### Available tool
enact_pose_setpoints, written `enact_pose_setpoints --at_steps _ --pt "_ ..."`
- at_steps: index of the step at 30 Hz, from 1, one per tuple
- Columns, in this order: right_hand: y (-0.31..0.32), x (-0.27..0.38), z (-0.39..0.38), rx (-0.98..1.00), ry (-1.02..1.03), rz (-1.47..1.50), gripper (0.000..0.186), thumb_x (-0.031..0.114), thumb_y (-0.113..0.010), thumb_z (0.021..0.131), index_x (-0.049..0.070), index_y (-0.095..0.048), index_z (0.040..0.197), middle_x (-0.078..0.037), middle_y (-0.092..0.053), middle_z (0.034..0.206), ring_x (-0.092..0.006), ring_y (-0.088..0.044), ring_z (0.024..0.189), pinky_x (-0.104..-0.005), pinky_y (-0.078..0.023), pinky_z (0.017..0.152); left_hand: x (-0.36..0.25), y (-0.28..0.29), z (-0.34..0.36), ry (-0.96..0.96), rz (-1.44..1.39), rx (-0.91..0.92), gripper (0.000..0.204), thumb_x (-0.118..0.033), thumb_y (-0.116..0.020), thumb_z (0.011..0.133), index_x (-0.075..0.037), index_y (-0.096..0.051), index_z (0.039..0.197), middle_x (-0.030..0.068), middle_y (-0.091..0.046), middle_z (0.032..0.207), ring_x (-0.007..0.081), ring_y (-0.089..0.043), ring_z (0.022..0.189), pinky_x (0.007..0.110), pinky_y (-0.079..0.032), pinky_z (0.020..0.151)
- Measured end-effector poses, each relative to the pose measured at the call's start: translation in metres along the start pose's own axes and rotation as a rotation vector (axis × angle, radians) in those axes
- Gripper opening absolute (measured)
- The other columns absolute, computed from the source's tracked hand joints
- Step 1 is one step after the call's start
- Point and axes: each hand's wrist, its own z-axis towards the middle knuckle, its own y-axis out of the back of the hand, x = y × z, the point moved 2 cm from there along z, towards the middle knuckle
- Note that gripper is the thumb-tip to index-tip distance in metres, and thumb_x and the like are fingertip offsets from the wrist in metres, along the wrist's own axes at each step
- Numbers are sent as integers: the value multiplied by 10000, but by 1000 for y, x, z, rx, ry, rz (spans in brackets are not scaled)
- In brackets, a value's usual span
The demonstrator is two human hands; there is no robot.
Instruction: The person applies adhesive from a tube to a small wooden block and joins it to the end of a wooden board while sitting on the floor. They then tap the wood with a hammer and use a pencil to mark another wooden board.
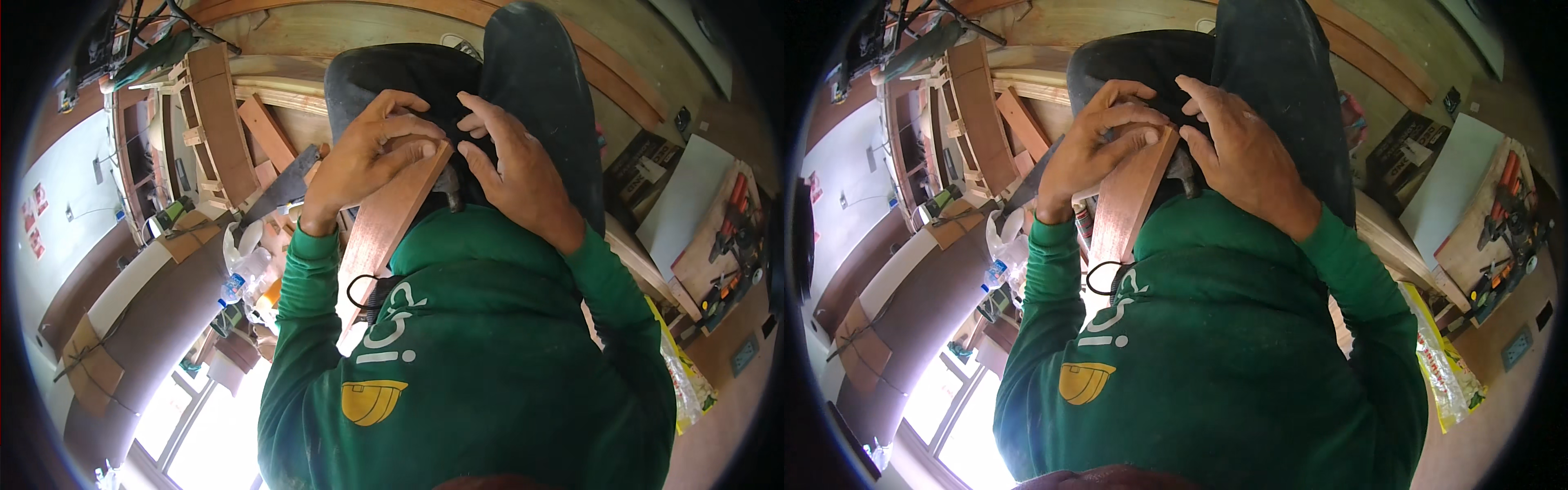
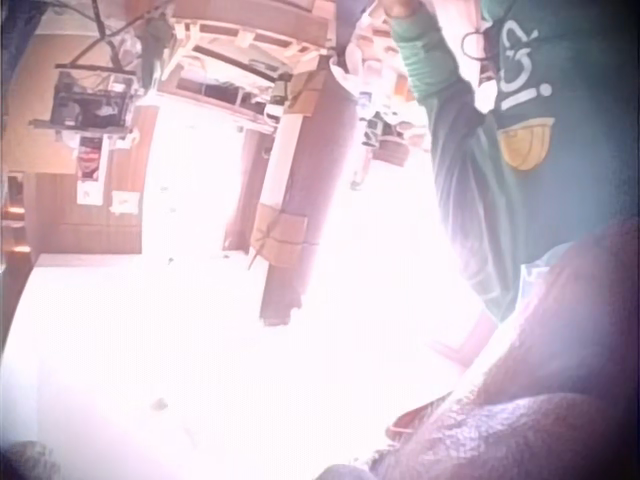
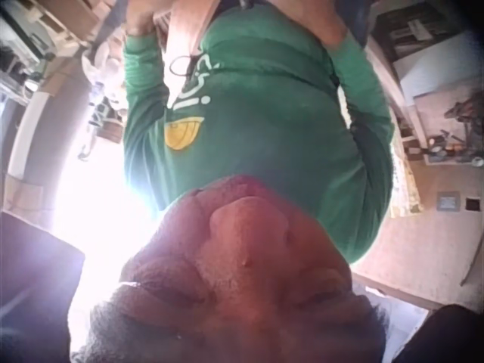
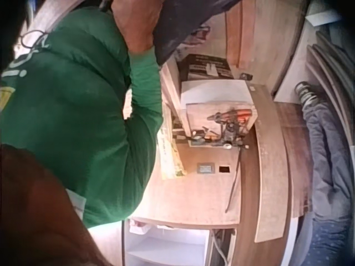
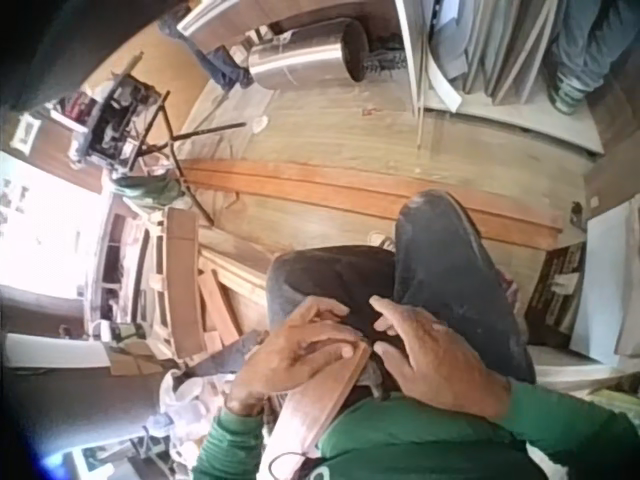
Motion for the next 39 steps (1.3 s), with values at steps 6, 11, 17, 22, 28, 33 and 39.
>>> enact_pose_setpoints --at_steps 6,11,17,22,28,33,39 --pt "-6 -8 -8 5 -70 120 581 58 -697 1035 6 -472 1568 -197 -728 1225 -350 -747 1068 -463 -604 962 7 -8 1 101 -265 -33 174 -68 -797 1008 -50 -820 1180 60 -703 1155 157 -699 981 294 -570 831" --pt "-14 -10 -7 6 -151 295 563 40 -688 1034 -11 -472 1551 -226 -746 1176 -343 -763 1028 -444 -614 938 6 -12 1 143 -206 -59 152 -80 -795 1023 -35 -816 1167 50 -687 1138 142 -691 981 284 -558 816" --pt "-15 -16 -6 -15 -184 338 569 26 -691 1032 -20 -466 1552 -221 -758 1161 -315 -768 990 -416 -629 916 7 -15 2 125 -231 -69 142 -87 -796 1023 -33 -817 1153 42 -672 1110 132 -686 973 283 -556 805" --pt "-13 -19 -5 -24 -219 354 578 25 -692 1033 -18 -461 1560 -217 -760 1167 -299 -770 997 -407 -632 919 0 -12 3 113 -121 -68 118 -79 -792 1019 -45 -823 1128 52 -675 1119 148 -696 981 291 -566 815" --pt "-12 -19 -4 -30 -215 347 585 21 -693 1033 -16 -452 1565 -221 -755 1172 -296 -770 996 -404 -634 916 -5 -12 1 107 -153 -95 116 -73 -790 1014 -60 -831 1121 73 -687 1160 185 -689 1071 325 -569 870" --pt "-12 -22 -4 -50 -234 381 583 19 -695 1033 -13 -454 1563 -218 -745 1182 -288 -765 994 -396 -633 899 4 -1 -11 -46 -183 -283 189 -136 -822 984 -104 -848 1169 110 -714 1338 305 -581 1382 456 -488 1118" --pt "-12 -25 -2 -64 -239 405 571 35 -698 1038 -5 -469 1559 -210 -740 1197 -279 -760 1014 -389 -625 893 -21 11 1 -45 351 -82 305 -280 -819 979 -125 -854 1240 124 -675 1485 358 -477 1505 516 -368 1247"
